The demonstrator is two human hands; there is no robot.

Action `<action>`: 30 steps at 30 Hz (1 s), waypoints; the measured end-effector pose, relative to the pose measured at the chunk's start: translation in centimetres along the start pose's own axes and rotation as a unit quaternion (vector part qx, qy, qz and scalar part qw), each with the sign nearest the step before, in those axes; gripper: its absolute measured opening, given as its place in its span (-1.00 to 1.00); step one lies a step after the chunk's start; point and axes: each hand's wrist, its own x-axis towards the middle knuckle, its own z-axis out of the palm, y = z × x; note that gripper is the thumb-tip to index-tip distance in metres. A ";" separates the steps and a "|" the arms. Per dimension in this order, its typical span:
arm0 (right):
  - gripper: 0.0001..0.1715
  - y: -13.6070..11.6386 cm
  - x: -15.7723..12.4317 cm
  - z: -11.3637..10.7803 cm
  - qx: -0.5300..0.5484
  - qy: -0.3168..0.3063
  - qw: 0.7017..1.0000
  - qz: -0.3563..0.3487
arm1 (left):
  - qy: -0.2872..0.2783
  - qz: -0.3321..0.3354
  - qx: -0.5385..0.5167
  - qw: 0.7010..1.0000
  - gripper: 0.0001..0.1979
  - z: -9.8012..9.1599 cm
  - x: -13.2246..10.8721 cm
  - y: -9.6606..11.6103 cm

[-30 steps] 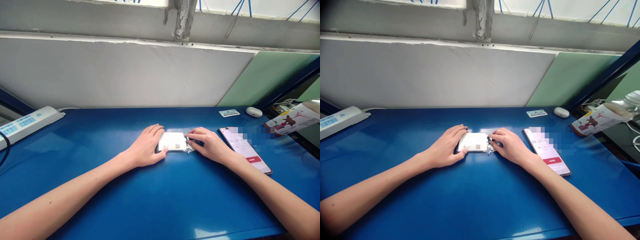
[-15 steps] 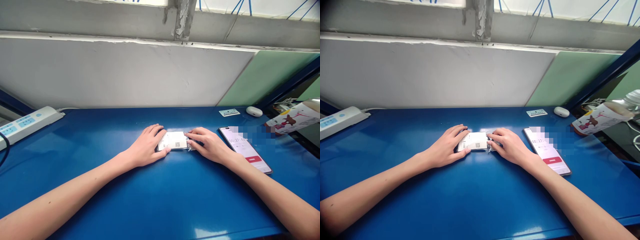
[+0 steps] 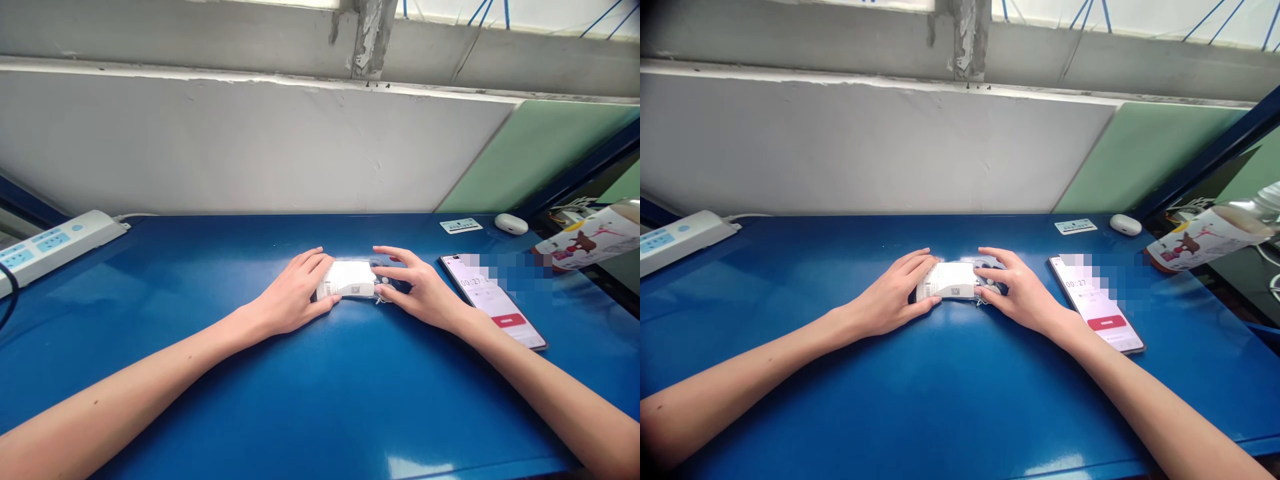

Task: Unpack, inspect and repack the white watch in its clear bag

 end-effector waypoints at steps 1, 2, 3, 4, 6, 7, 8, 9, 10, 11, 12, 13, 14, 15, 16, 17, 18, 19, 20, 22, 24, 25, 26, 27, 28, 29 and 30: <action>-0.68 0.0 0.0 0.0 0.008 -0.006 1.000 0.008 | 0.001 0.001 0.000 1.000 -0.51 0.0 0.0 0.0; -0.67 0.0 -0.1 0.1 0.016 -0.010 1.000 0.015 | 0.001 0.001 0.000 1.000 -0.51 0.0 0.0 0.0; -0.66 0.1 -0.1 0.1 0.023 -0.013 0.999 0.019 | 0.001 0.001 -0.001 1.000 -0.51 0.0 0.0 0.0; -0.65 0.1 -0.1 0.2 0.029 -0.015 0.999 0.020 | 0.001 0.000 -0.003 1.000 -0.51 0.0 0.1 0.0; -0.65 0.3 -0.1 0.3 0.039 -0.018 0.999 0.017 | -0.001 -0.002 -0.005 1.000 -0.51 0.0 0.1 0.0; -0.65 0.4 -0.1 0.3 0.043 -0.020 0.999 0.014 | -0.004 -0.001 -0.004 1.000 -0.51 0.0 0.1 0.0; -0.66 0.4 0.0 0.4 0.045 -0.022 0.999 0.012 | -0.008 0.002 -0.003 1.000 -0.51 -0.1 0.1 0.0; -0.67 0.4 0.0 0.4 0.047 -0.022 0.999 0.012 | -0.011 0.005 0.000 1.000 -0.51 -0.1 0.1 0.0; -0.69 0.4 0.0 0.3 0.047 -0.023 0.999 0.012 | -0.013 0.008 0.002 1.000 -0.50 -0.1 0.1 -0.1; -0.71 0.3 0.1 0.3 0.045 -0.024 0.999 0.011 | -0.013 0.011 0.005 1.000 -0.49 -0.1 0.1 -0.1; -0.73 0.2 0.1 0.3 0.040 -0.025 0.999 0.009 | -0.012 0.013 0.006 1.000 -0.48 -0.1 0.1 -0.1; -0.75 0.1 0.1 0.2 0.034 -0.026 0.999 0.005 | -0.009 0.015 0.007 1.000 -0.47 0.0 0.1 -0.1; -0.77 0.0 0.2 0.2 0.027 -0.028 0.999 0.000 | -0.007 0.016 0.007 1.000 -0.46 0.0 0.1 -0.1; -0.78 -0.1 0.2 0.1 0.019 -0.028 0.999 -0.007 | -0.004 0.016 0.007 1.000 -0.46 0.0 0.1 -0.1; -0.80 -0.3 0.3 0.1 0.011 -0.029 0.999 -0.013 | -0.002 0.015 0.008 1.000 -0.45 0.1 0.0 -0.1; -0.81 -0.4 0.3 0.0 0.003 -0.030 0.999 -0.019 | 0.000 0.013 0.010 1.000 -0.44 0.2 0.0 -0.1; -0.82 -0.5 0.4 0.0 -0.005 -0.030 0.999 -0.025 | 0.004 0.011 0.013 1.000 -0.43 0.2 0.0 -0.1; -0.83 -0.5 0.4 -0.1 -0.013 -0.032 0.999 -0.029 | 0.007 0.009 0.016 1.000 -0.42 0.2 0.0 -0.1; -0.83 -0.6 0.5 -0.2 -0.019 -0.035 0.999 -0.033 | 0.011 0.007 0.018 1.000 -0.41 0.3 0.0 -0.1; -0.83 -0.6 0.6 -0.3 -0.029 -0.042 0.998 -0.043 | 0.018 0.007 0.023 1.000 -0.41 0.3 0.0 -0.1; -0.80 -0.5 0.6 -0.4 -0.035 -0.049 0.997 -0.049 | 0.024 0.009 0.029 0.999 -0.42 0.3 0.0 -0.1; -0.79 -0.5 0.6 -0.5 -0.038 -0.050 0.997 -0.051 | 0.026 0.010 0.033 0.999 -0.43 0.3 0.0 -0.1; -0.79 -0.4 0.6 -0.5 -0.040 -0.051 0.997 -0.052 | 0.029 0.011 0.036 0.999 -0.44 0.3 0.0 -0.1; -0.78 -0.3 0.6 -0.6 -0.043 -0.051 0.996 -0.053 | 0.030 0.011 0.039 0.999 -0.45 0.3 0.0 -0.1; -0.78 -0.2 0.6 -0.6 -0.046 -0.052 0.996 -0.052 | 0.030 0.011 0.041 0.999 -0.45 0.3 0.0 -0.1; -0.78 -0.1 0.6 -0.6 -0.049 -0.053 0.996 -0.052 | 0.031 0.009 0.043 0.999 -0.45 0.3 0.0 -0.1; -0.78 0.0 0.6 -0.7 -0.052 -0.054 0.996 -0.052 | 0.031 0.008 0.044 0.999 -0.45 0.3 0.0 -0.1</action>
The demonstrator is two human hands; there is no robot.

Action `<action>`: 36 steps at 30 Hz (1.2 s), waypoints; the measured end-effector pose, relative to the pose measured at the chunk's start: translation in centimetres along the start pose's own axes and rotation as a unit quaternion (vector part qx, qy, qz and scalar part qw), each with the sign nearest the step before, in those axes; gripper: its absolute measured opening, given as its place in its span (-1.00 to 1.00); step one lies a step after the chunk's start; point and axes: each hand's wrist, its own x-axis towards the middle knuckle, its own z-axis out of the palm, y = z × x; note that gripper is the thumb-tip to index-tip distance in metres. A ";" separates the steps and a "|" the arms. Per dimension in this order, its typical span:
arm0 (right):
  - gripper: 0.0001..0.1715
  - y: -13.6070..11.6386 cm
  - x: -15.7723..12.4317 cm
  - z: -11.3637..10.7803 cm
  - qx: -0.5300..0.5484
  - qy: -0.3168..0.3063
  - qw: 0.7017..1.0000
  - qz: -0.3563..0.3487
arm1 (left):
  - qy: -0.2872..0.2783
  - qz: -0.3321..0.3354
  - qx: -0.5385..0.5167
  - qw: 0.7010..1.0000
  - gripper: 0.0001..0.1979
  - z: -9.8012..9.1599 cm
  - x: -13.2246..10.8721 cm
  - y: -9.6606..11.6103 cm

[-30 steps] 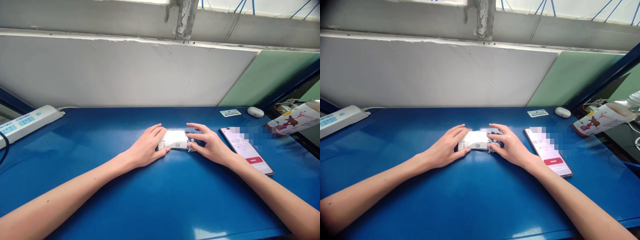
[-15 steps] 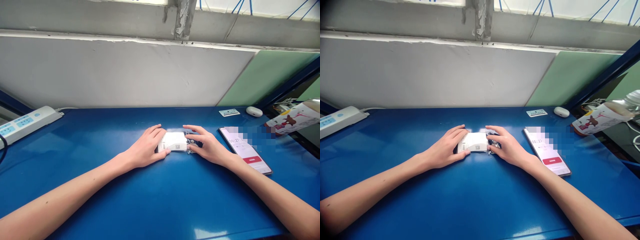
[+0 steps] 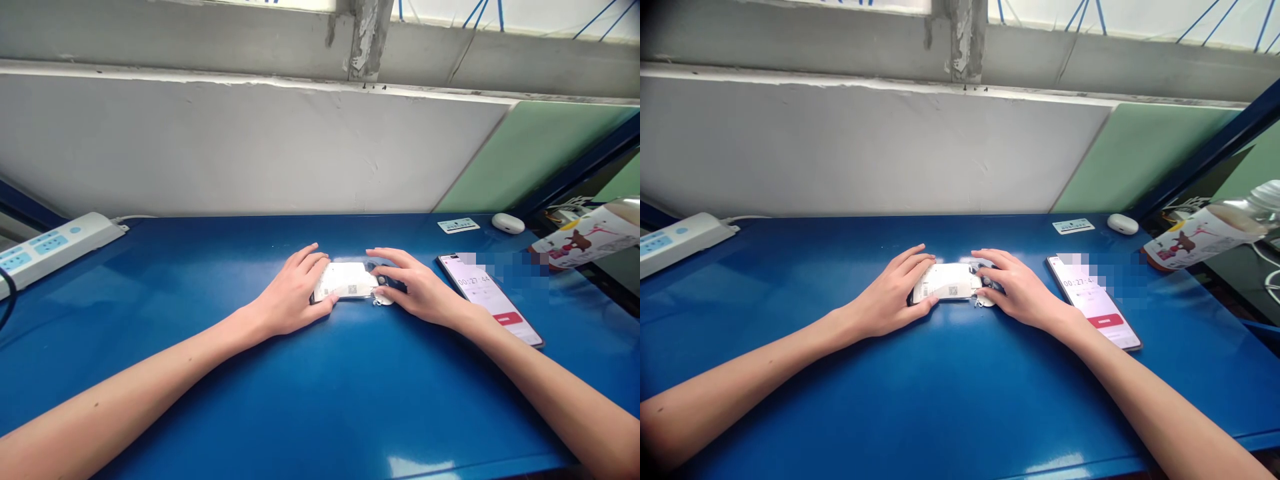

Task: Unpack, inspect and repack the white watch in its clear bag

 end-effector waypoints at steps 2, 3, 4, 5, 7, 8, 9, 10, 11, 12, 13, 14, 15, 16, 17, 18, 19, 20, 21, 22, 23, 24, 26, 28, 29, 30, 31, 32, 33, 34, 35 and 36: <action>-0.78 0.2 0.0 0.0 -0.005 -0.004 1.000 0.002 | 0.002 -0.005 0.001 1.000 -0.46 0.0 0.0 0.0; -0.77 0.3 -0.1 -0.1 -0.006 -0.006 1.000 0.003 | 0.002 -0.009 0.001 1.000 -0.46 0.0 0.0 0.0; -0.77 0.4 -0.1 -0.1 -0.005 -0.007 1.000 0.005 | 0.002 -0.012 0.002 1.000 -0.47 0.0 0.0 0.0; -0.76 0.4 -0.1 -0.1 -0.005 -0.008 1.000 0.007 | -0.001 -0.016 0.002 1.000 -0.48 0.0 0.1 0.0; -0.75 0.5 -0.1 -0.2 -0.007 -0.011 1.000 0.010 | -0.011 -0.025 0.006 1.000 -0.48 0.0 0.1 0.1; -0.75 0.6 -0.1 -0.3 -0.009 -0.012 1.000 0.011 | -0.016 -0.030 0.008 0.999 -0.47 -0.1 0.1 0.1; -0.75 0.6 -0.1 -0.4 -0.011 -0.012 1.000 0.012 | -0.021 -0.034 0.010 0.999 -0.47 -0.1 0.1 0.1; -0.75 0.6 -0.1 -0.6 -0.013 -0.012 1.000 0.014 | -0.025 -0.038 0.011 0.999 -0.46 -0.1 0.1 0.1; -0.76 0.7 -0.1 -0.7 -0.014 -0.011 1.000 0.017 | -0.028 -0.041 0.013 0.999 -0.46 -0.2 0.1 0.1; -0.77 0.7 -0.1 -0.8 -0.013 -0.012 1.000 0.019 | -0.031 -0.043 0.015 0.998 -0.46 -0.2 0.1 0.1; -0.77 0.8 -0.1 -1.0 -0.011 -0.012 1.000 0.023 | -0.033 -0.045 0.016 0.998 -0.46 -0.3 0.1 0.2; -0.78 0.8 -0.1 -1.1 -0.009 -0.014 1.000 0.026 | -0.036 -0.046 0.016 0.998 -0.46 -0.3 0.1 0.2; -0.78 0.9 0.0 -1.2 -0.006 -0.017 0.999 0.028 | -0.037 -0.049 0.015 0.998 -0.46 -0.3 0.1 0.2; -0.78 0.9 0.0 -1.3 -0.004 -0.021 0.999 0.029 | -0.038 -0.050 0.012 0.998 -0.46 -0.3 0.1 0.3; -0.78 1.0 0.0 -1.3 -0.002 -0.023 0.999 0.030 | -0.039 -0.052 0.009 0.998 -0.46 -0.3 0.1 0.3; -0.78 1.1 -0.1 -1.4 -0.002 -0.026 0.999 0.029 | -0.040 -0.053 0.006 0.998 -0.46 -0.3 0.1 0.3; -0.78 1.2 -0.1 -1.5 -0.002 -0.028 0.999 0.027 | -0.042 -0.053 0.004 0.998 -0.46 -0.3 0.2 0.4; -0.77 1.3 -0.1 -1.6 -0.003 -0.031 0.999 0.026 | -0.044 -0.053 0.002 0.998 -0.46 -0.3 0.2 0.4; -0.77 1.4 -0.2 -1.6 -0.003 -0.032 0.999 0.027 | -0.046 -0.052 -0.001 0.998 -0.45 -0.3 0.1 0.3; -0.76 1.6 -0.3 -1.8 -0.003 -0.035 0.999 0.030 | -0.047 -0.051 -0.004 0.998 -0.45 -0.3 0.1 0.3; -0.75 1.7 -0.4 -1.9 -0.003 -0.038 0.999 0.035 | -0.047 -0.050 -0.008 0.998 -0.45 -0.3 0.1 0.2; -0.74 1.8 -0.5 -2.0 -0.004 -0.042 0.998 0.041 | -0.047 -0.049 -0.012 0.998 -0.45 -0.3 0.1 0.2; -0.71 1.8 -0.6 -2.1 -0.007 -0.051 0.997 0.053 | -0.045 -0.049 -0.017 0.998 -0.45 -0.3 0.0 0.1; -0.63 1.6 -0.7 -2.2 -0.008 -0.055 0.997 0.060 | -0.048 -0.048 -0.017 0.998 -0.45 -0.3 0.0 0.0; -0.58 1.4 -0.7 -2.1 -0.006 -0.054 0.997 0.061 | -0.051 -0.047 -0.016 0.997 -0.45 -0.3 0.0 0.0; -0.55 1.1 -0.6 -2.0 -0.003 -0.051 0.997 0.063 | -0.052 -0.047 -0.016 0.997 -0.45 -0.3 0.0 0.0; -0.53 0.9 -0.6 -1.9 0.001 -0.049 0.997 0.063 | -0.053 -0.046 -0.017 0.997 -0.45 -0.4 0.1 0.1; -0.53 0.6 -0.6 -1.6 0.004 -0.045 0.997 0.064 | -0.053 -0.044 -0.018 0.997 -0.45 -0.4 0.1 0.1; -0.52 0.4 -0.5 -1.4 0.006 -0.041 0.997 0.064 | -0.053 -0.042 -0.019 0.998 -0.45 -0.4 0.1 0.1; -0.51 0.2 -0.5 -1.0 0.007 -0.038 0.997 0.064 | -0.052 -0.039 -0.018 0.998 -0.45 -0.5 0.1 0.2; -0.50 0.1 -0.4 -0.7 0.007 -0.034 0.997 0.063 | -0.052 -0.036 -0.016 0.998 -0.45 -0.5 0.2 0.2; -0.48 0.0 -0.4 -0.3 0.007 -0.031 0.998 0.062 | -0.051 -0.032 -0.014 0.998 -0.44 -0.5 0.2 0.3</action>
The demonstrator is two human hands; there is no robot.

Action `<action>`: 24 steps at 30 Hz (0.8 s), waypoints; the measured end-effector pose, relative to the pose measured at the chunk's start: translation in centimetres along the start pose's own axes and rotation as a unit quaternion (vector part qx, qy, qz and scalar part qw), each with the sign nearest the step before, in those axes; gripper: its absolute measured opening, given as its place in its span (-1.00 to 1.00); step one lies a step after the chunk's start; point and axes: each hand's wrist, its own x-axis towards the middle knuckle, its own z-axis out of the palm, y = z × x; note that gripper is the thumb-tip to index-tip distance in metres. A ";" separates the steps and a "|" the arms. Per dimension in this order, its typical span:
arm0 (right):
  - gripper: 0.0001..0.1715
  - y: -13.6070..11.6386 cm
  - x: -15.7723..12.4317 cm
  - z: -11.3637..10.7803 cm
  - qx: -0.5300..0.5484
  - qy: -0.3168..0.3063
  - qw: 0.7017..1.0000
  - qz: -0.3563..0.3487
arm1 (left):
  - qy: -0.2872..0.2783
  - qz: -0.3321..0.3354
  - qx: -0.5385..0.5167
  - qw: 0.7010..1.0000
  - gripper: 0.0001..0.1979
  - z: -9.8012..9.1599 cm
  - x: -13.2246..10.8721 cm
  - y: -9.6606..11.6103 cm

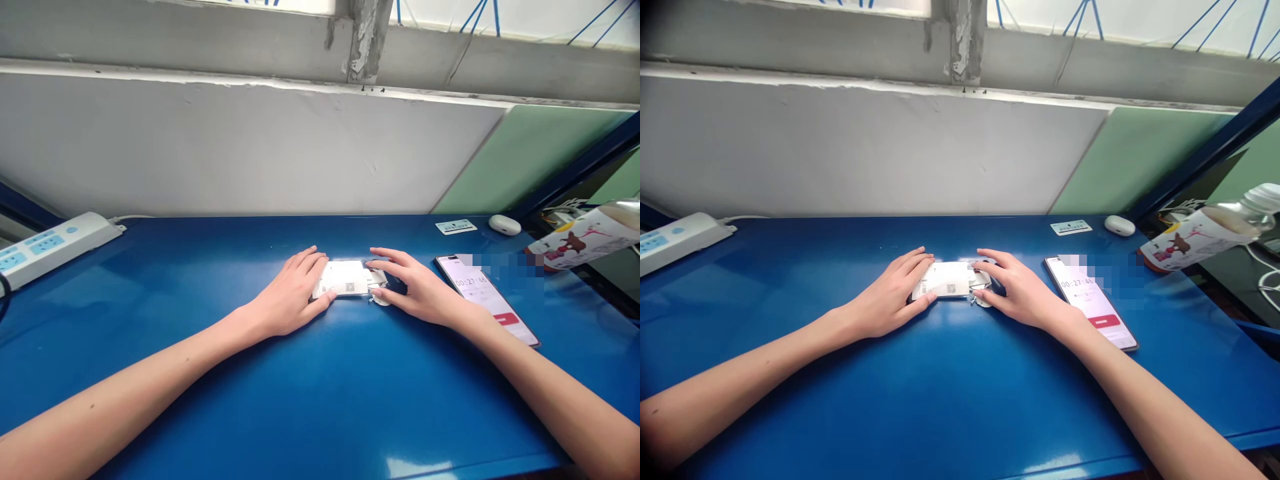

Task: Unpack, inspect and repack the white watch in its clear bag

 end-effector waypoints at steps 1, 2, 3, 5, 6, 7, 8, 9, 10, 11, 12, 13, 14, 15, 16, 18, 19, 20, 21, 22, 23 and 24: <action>-0.48 -0.1 0.0 0.3 0.000 0.004 1.000 0.000 | 0.001 0.002 0.002 1.000 -0.44 0.0 0.0 0.0; -0.48 -0.1 0.1 0.6 0.000 0.009 1.000 0.001 | 0.002 0.003 0.003 1.000 -0.44 0.0 0.0 0.0; -0.49 -0.1 0.1 0.9 0.000 0.014 1.000 0.002 | 0.003 0.003 0.003 1.000 -0.44 0.1 0.0 0.0; -0.51 -0.2 0.2 1.1 -0.005 0.021 1.000 0.004 | 0.003 0.002 0.005 1.000 -0.44 0.1 0.0 -0.1; -0.52 -0.2 0.3 1.0 -0.011 0.022 1.000 0.004 | 0.003 0.002 0.006 1.000 -0.44 0.1 0.0 -0.1; -0.52 -0.2 0.3 0.9 -0.019 0.021 1.000 0.001 | 0.003 0.002 0.006 1.000 -0.45 0.2 -0.1 -0.2; -0.53 -0.2 0.3 0.8 -0.028 0.020 0.999 -0.002 | 0.003 0.003 0.007 1.000 -0.45 0.2 -0.1 -0.2; -0.54 -0.2 0.3 0.6 -0.037 0.019 0.999 -0.007 | 0.004 0.003 0.007 1.000 -0.45 0.2 -0.1 -0.2; -0.56 -0.1 0.3 0.3 -0.045 0.019 0.999 -0.010 | 0.006 0.003 0.007 1.000 -0.45 0.2 -0.1 -0.2; -0.57 0.0 0.3 0.1 -0.051 0.019 0.998 -0.013 | 0.007 0.002 0.006 1.000 -0.46 0.2 0.0 -0.2; -0.59 0.1 0.2 -0.2 -0.054 0.019 0.998 -0.014 | 0.009 0.002 0.005 1.000 -0.46 0.2 0.0 -0.2; -0.60 0.2 0.2 -0.4 -0.056 0.018 0.998 -0.012 | 0.011 0.002 0.003 1.000 -0.46 0.2 0.0 -0.2; -0.61 0.3 0.2 -0.6 -0.058 0.018 0.998 -0.010 | 0.012 0.003 0.000 1.000 -0.46 0.2 0.0 -0.2; -0.63 0.4 0.1 -0.8 -0.060 0.017 0.998 -0.008 | 0.013 0.003 -0.004 1.000 -0.46 0.2 0.0 -0.2; -0.64 0.5 0.1 -0.9 -0.063 0.018 0.998 -0.004 | 0.013 0.003 -0.008 1.000 -0.46 0.2 -0.1 -0.2; -0.66 0.6 0.1 -1.1 -0.067 0.018 0.998 0.003 | 0.015 0.001 -0.013 1.000 -0.46 0.3 -0.1 -0.2; -0.65 0.7 0.1 -1.1 -0.066 0.015 0.998 0.005 | 0.015 0.001 -0.014 1.000 -0.46 0.3 -0.1 -0.2; -0.62 0.8 0.1 -1.0 -0.061 0.010 0.998 0.005 | 0.016 0.000 -0.013 1.000 -0.45 0.3 -0.1 -0.2; -0.58 0.8 0.1 -0.9 -0.054 0.005 0.999 0.002 | 0.015 0.001 -0.010 1.000 -0.45 0.3 -0.1 -0.2; -0.56 0.8 0.1 -0.7 -0.046 0.002 0.999 -0.003 | 0.014 0.002 -0.007 1.000 -0.45 0.3 -0.1 -0.2; -0.55 0.8 0.1 -0.6 -0.038 0.000 0.999 -0.010 | 0.013 0.002 -0.004 1.000 -0.44 0.3 -0.1 -0.2; -0.57 0.8 0.2 -0.4 -0.031 0.002 0.999 -0.019 | 0.012 0.002 -0.002 1.000 -0.44 0.4 -0.1 -0.2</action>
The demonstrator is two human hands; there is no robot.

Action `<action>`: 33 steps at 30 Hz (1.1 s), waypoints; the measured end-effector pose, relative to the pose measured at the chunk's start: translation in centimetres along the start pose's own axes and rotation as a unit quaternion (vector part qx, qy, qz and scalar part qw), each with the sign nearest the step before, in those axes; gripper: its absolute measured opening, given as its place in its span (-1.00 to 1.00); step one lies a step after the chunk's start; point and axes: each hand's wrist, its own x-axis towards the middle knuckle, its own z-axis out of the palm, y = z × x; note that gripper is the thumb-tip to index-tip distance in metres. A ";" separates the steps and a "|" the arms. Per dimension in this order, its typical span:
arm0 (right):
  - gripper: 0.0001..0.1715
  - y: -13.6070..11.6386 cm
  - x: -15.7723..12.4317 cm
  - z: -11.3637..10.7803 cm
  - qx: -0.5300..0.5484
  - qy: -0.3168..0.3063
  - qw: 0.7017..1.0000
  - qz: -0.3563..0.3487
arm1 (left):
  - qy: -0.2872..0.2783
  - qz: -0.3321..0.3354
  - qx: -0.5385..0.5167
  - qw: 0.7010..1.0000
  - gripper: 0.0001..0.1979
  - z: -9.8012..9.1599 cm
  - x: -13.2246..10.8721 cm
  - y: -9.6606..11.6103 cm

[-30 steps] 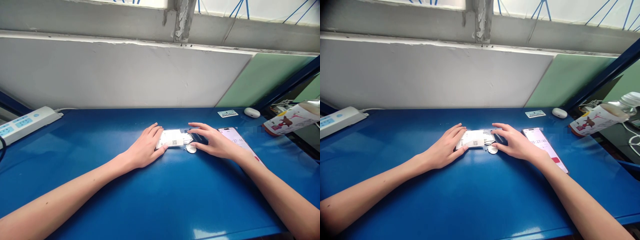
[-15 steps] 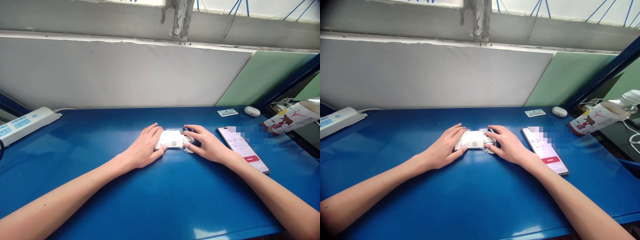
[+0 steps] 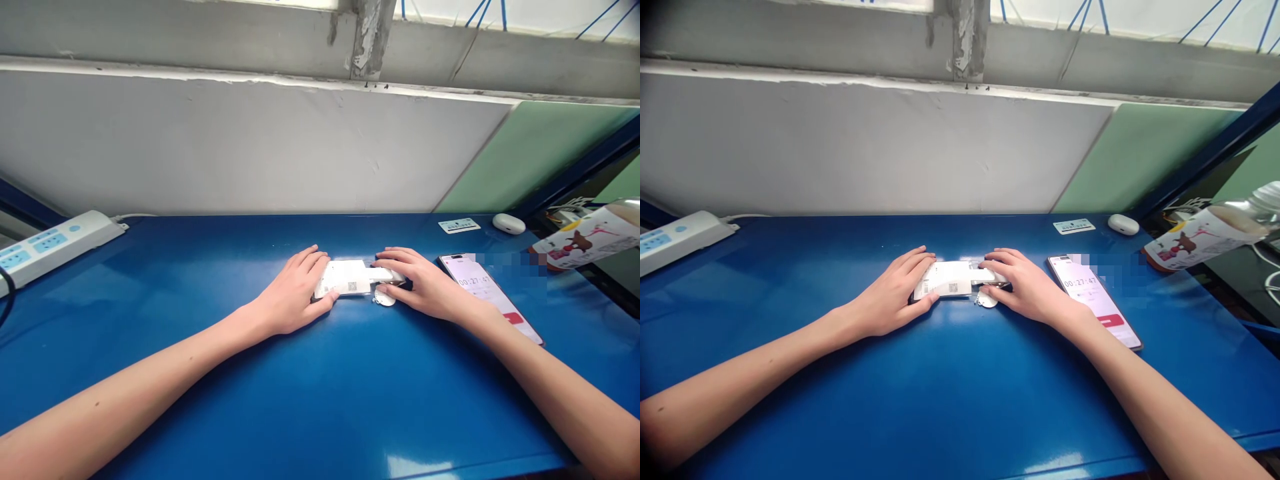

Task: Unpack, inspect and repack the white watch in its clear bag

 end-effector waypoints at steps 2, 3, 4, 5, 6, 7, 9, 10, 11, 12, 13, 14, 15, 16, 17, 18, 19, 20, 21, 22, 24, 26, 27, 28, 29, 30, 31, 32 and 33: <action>-0.64 -0.2 0.1 0.2 0.007 0.013 1.000 -0.013 | 0.002 -0.001 0.001 1.000 -0.45 0.0 0.0 0.0; -0.67 -0.3 0.1 0.3 0.008 0.017 1.000 -0.017 | 0.003 -0.001 0.000 1.000 -0.45 0.0 0.0 0.0; -0.69 -0.3 0.1 0.3 0.007 0.019 1.000 -0.019 | 0.004 -0.002 -0.002 1.000 -0.45 0.0 0.0 0.0; -0.69 -0.4 0.2 0.2 0.003 0.019 1.000 -0.019 | 0.005 -0.002 -0.004 1.000 -0.46 0.0 0.0 0.0; -0.70 -0.4 0.1 0.2 -0.002 0.017 1.000 -0.016 | 0.006 -0.002 -0.006 1.000 -0.46 0.0 0.0 0.0; -0.70 -0.4 0.1 0.0 -0.008 0.013 1.000 -0.013 | 0.006 -0.003 -0.007 1.000 -0.46 0.0 0.1 0.0; -0.70 -0.3 0.0 -0.2 -0.019 0.010 1.000 -0.001 | 0.006 -0.005 -0.006 1.000 -0.46 0.0 0.1 0.0; -0.71 -0.2 0.0 -0.4 -0.023 0.011 1.000 0.009 | 0.004 -0.007 -0.004 1.000 -0.45 0.0 0.1 0.0; -0.71 -0.1 -0.1 -0.6 -0.023 0.014 0.999 0.019 | 0.001 -0.009 0.000 1.000 -0.45 -0.1 0.1 0.0; -0.72 0.0 -0.1 -0.7 -0.022 0.021 0.999 0.029 | -0.001 -0.010 0.003 1.000 -0.44 -0.1 0.1 0.1; -0.72 0.1 -0.1 -0.8 -0.020 0.030 0.999 0.038 | -0.003 -0.012 0.005 1.000 -0.43 -0.1 0.2 0.1; -0.72 0.1 -0.1 -0.8 -0.018 0.041 0.998 0.046 | -0.003 -0.012 0.006 1.000 -0.43 -0.1 0.2 0.1; -0.72 0.1 -0.1 -0.8 -0.015 0.053 0.997 0.051 | -0.002 -0.013 0.007 1.000 -0.43 -0.1 0.2 0.1; -0.71 0.1 -0.1 -0.8 -0.012 0.065 0.996 0.053 | -0.002 -0.014 0.007 1.000 -0.42 -0.1 0.2 0.2; -0.71 0.0 0.0 -0.7 -0.009 0.078 0.995 0.054 | -0.002 -0.016 0.008 1.000 -0.41 -0.2 0.2 0.2; -0.69 0.0 0.0 -0.6 -0.006 0.090 0.994 0.054 | -0.003 -0.017 0.009 1.000 -0.40 -0.2 0.2 0.2; -0.67 -0.1 0.0 -0.4 -0.004 0.102 0.993 0.053 | -0.003 -0.018 0.010 1.000 -0.38 -0.2 0.2 0.2; -0.63 -0.1 -0.1 -0.2 -0.004 0.114 0.992 0.052 | -0.004 -0.019 0.011 1.000 -0.37 -0.2 0.2 0.3; -0.57 -0.2 -0.1 -0.1 -0.003 0.126 0.991 0.052 | -0.003 -0.019 0.010 1.000 -0.36 -0.2 0.1 0.3; -0.50 -0.3 -0.1 0.1 -0.001 0.138 0.989 0.053 | -0.002 -0.020 0.009 1.000 -0.35 -0.2 0.1 0.3; -0.36 -0.5 -0.2 0.2 0.009 0.156 0.986 0.056 | -0.001 -0.023 0.002 1.000 -0.33 -0.3 0.1 0.3; -0.31 -0.7 -0.3 0.2 0.019 0.171 0.984 0.057 | -0.003 -0.031 -0.006 0.999 -0.29 -0.3 0.1 0.3; -0.32 -0.8 -0.3 0.2 0.022 0.176 0.983 0.053 | -0.005 -0.036 -0.012 0.999 -0.26 -0.3 0.1 0.3; -0.35 -0.9 -0.3 0.2 0.023 0.183 0.982 0.046 | -0.006 -0.042 -0.021 0.999 -0.24 -0.4 0.1 0.3; -0.38 -0.9 -0.2 0.2 0.021 0.192 0.980 0.036 | -0.006 -0.049 -0.034 0.998 -0.22 -0.4 0.1 0.2; -0.42 -0.9 -0.2 0.2 0.020 0.202 0.979 0.024 | -0.005 -0.056 -0.050 0.997 -0.19 -0.4 0.1 0.1; -0.44 -0.9 -0.2 0.2 0.019 0.211 0.977 0.012 | -0.004 -0.063 -0.067 0.996 -0.17 -0.4 0.1 0.1; -0.45 -0.9 -0.1 0.3 0.016 0.220 0.975 0.001 | 0.000 -0.070 -0.082 0.994 -0.15 -0.4 0.1 0.0; -0.47 -0.9 -0.1 0.3 0.013 0.228 0.973 -0.009 | 0.007 -0.073 -0.096 0.993 -0.13 -0.5 0.2 -0.1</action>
